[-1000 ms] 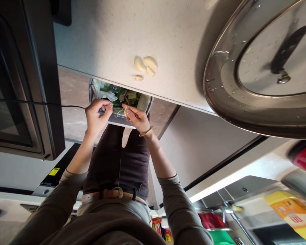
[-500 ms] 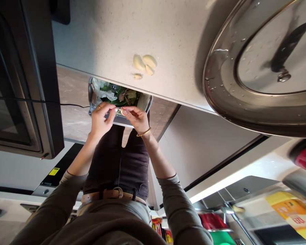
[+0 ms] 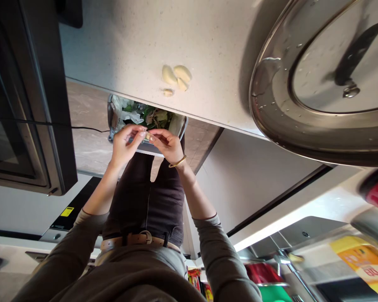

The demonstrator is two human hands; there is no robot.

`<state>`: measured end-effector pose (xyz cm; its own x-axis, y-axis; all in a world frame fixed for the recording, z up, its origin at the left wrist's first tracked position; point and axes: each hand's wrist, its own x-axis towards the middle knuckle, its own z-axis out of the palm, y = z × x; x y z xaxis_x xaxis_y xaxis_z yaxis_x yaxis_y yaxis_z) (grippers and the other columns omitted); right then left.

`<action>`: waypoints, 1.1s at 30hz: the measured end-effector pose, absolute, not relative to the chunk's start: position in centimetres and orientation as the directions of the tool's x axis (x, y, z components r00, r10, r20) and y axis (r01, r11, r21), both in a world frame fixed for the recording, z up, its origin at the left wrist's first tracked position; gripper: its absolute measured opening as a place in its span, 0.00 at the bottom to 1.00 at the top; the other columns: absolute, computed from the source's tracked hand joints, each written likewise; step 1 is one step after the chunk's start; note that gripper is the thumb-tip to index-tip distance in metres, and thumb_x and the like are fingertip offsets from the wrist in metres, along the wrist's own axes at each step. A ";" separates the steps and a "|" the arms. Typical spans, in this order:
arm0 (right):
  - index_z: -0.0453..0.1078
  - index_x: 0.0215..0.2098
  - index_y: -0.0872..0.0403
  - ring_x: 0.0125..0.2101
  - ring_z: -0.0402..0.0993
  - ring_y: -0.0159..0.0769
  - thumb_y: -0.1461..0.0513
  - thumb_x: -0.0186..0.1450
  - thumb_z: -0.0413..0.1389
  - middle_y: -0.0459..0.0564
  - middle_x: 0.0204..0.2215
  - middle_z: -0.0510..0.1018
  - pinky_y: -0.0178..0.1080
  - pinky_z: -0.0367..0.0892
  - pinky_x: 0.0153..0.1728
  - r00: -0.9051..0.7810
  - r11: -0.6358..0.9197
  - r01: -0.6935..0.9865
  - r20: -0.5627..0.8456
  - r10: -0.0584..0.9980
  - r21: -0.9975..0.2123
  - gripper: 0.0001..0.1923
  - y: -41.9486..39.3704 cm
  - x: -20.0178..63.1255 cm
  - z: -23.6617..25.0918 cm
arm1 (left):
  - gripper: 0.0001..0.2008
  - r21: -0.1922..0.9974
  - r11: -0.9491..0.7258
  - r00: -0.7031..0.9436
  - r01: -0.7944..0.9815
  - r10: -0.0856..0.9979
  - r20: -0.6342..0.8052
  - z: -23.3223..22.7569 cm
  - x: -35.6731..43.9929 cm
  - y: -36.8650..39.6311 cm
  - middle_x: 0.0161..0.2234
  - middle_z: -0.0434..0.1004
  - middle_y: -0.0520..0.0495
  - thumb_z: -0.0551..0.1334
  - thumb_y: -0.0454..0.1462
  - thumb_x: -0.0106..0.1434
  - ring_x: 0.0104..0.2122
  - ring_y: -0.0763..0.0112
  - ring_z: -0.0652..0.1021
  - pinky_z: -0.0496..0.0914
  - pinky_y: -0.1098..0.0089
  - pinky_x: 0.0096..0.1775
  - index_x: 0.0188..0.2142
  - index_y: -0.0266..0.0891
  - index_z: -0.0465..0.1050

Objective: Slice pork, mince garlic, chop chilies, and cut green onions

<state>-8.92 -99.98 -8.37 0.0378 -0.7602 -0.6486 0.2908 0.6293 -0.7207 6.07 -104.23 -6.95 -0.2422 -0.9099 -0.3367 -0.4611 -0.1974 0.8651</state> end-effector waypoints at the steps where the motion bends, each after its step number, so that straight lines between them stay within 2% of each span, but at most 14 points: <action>1: 0.73 0.37 0.54 0.27 0.69 0.27 0.48 0.53 0.62 0.46 0.28 0.75 0.29 0.65 0.24 0.034 0.625 0.288 -0.644 -0.764 -0.726 0.21 -100.0 -9.0 -8.4 | 0.11 0.880 -0.237 -0.263 -0.412 -0.893 -0.364 -6.8 6.0 -104.3 0.34 0.77 0.47 0.60 0.44 0.61 0.33 0.73 0.77 0.70 0.73 0.35 0.35 0.39 0.74; 6: 0.72 0.35 0.54 0.21 0.65 0.24 0.49 0.53 0.63 0.44 0.25 0.75 0.29 0.62 0.20 0.022 0.643 0.338 -0.677 -0.735 -0.687 0.19 -99.7 -8.9 -8.7 | 0.13 0.859 -0.454 -0.207 -0.238 -0.840 -0.502 -6.6 5.6 -103.9 0.32 0.79 0.48 0.63 0.46 0.57 0.28 0.74 0.77 0.72 0.72 0.32 0.33 0.38 0.76; 10: 0.73 0.33 0.53 0.24 0.68 0.26 0.50 0.53 0.63 0.45 0.26 0.76 0.30 0.64 0.22 0.015 0.601 0.379 -0.645 -0.764 -0.704 0.18 -99.7 -8.9 -8.5 | 0.14 0.840 -0.469 -0.220 -0.271 -0.820 -0.529 -6.6 5.9 -104.0 0.28 0.78 0.49 0.65 0.47 0.55 0.24 0.75 0.75 0.71 0.72 0.29 0.30 0.37 0.75; 12: 0.73 0.32 0.54 0.25 0.68 0.26 0.50 0.53 0.63 0.45 0.25 0.76 0.30 0.64 0.22 0.043 0.598 0.379 -0.632 -0.773 -0.706 0.17 -99.7 -9.1 -8.4 | 0.13 0.855 -0.365 -0.262 -0.368 -0.842 -0.472 -6.4 6.3 -104.3 0.26 0.77 0.50 0.63 0.46 0.57 0.24 0.76 0.75 0.70 0.73 0.29 0.29 0.38 0.74; 15: 0.73 0.32 0.55 0.21 0.65 0.24 0.49 0.53 0.62 0.45 0.24 0.76 0.29 0.61 0.20 0.092 0.634 0.339 -0.646 -0.757 -0.695 0.18 -99.8 -9.4 -8.2 | 0.10 0.841 -0.085 -0.383 -0.534 -0.862 -0.331 -6.0 6.9 -105.0 0.27 0.76 0.50 0.60 0.43 0.61 0.28 0.74 0.75 0.69 0.72 0.33 0.29 0.39 0.73; 17: 0.73 0.32 0.55 0.20 0.64 0.23 0.49 0.53 0.62 0.45 0.24 0.76 0.29 0.60 0.19 0.082 0.648 0.307 -0.659 -0.748 -0.697 0.18 -99.8 -9.5 -8.2 | 0.09 0.798 0.088 -0.478 -0.596 -0.838 -0.264 -5.8 6.9 -105.3 0.28 0.75 0.49 0.58 0.41 0.63 0.31 0.72 0.74 0.68 0.70 0.37 0.29 0.40 0.72; 19: 0.74 0.31 0.55 0.21 0.67 0.25 0.49 0.53 0.62 0.46 0.25 0.77 0.30 0.63 0.20 0.017 0.646 0.273 -0.668 -0.744 -0.712 0.18 -99.8 -9.4 -8.4 | 0.09 0.755 0.199 -0.538 -0.625 -0.811 -0.232 -5.6 6.8 -105.3 0.29 0.74 0.49 0.56 0.40 0.64 0.34 0.70 0.74 0.68 0.69 0.39 0.30 0.41 0.70; 22: 0.75 0.31 0.54 0.28 0.72 0.29 0.49 0.52 0.63 0.47 0.27 0.79 0.32 0.68 0.26 -0.132 0.621 0.223 -0.654 -0.745 -0.752 0.18 -99.9 -9.2 -8.7 | 0.09 0.718 0.270 -0.563 -0.641 -0.801 -0.202 -5.6 6.5 -105.0 0.30 0.73 0.48 0.54 0.39 0.65 0.35 0.69 0.73 0.67 0.68 0.40 0.31 0.41 0.69; 25: 0.76 0.33 0.53 0.29 0.73 0.31 0.49 0.52 0.63 0.48 0.30 0.80 0.33 0.69 0.27 -0.181 0.601 0.221 -0.637 -0.749 -0.768 0.18 -99.9 -9.2 -9.0 | 0.10 0.709 0.242 -0.505 -0.662 -0.844 -0.184 -6.2 6.6 -104.7 0.28 0.72 0.49 0.54 0.40 0.65 0.32 0.70 0.72 0.67 0.70 0.37 0.30 0.41 0.68; 29: 0.76 0.39 0.51 0.22 0.67 0.26 0.49 0.56 0.60 0.48 0.32 0.80 0.32 0.65 0.21 -0.112 0.588 0.283 -0.635 -0.764 -0.758 0.18 -99.6 -9.4 -9.2 | 0.15 0.666 0.143 -0.368 -0.732 -0.906 -0.209 -7.3 6.9 -104.8 0.20 0.66 0.51 0.57 0.42 0.64 0.26 0.72 0.71 0.66 0.71 0.33 0.22 0.40 0.65; 31: 0.75 0.40 0.49 0.22 0.66 0.25 0.50 0.56 0.60 0.48 0.33 0.80 0.32 0.64 0.20 -0.107 0.564 0.303 -0.616 -0.781 -0.768 0.17 -99.5 -9.4 -9.2 | 0.12 0.673 0.090 -0.336 -0.734 -0.909 -0.245 -7.5 6.9 -105.0 0.23 0.70 0.50 0.55 0.40 0.65 0.28 0.72 0.72 0.67 0.71 0.35 0.26 0.40 0.68; 33: 0.75 0.40 0.49 0.24 0.69 0.27 0.51 0.55 0.61 0.48 0.34 0.79 0.33 0.66 0.22 -0.116 0.554 0.298 -0.605 -0.788 -0.778 0.17 -99.4 -9.3 -9.0 | 0.09 0.715 0.025 -0.323 -0.699 -0.903 -0.285 -7.4 6.6 -105.0 0.31 0.75 0.48 0.54 0.38 0.65 0.32 0.72 0.75 0.68 0.71 0.36 0.34 0.39 0.71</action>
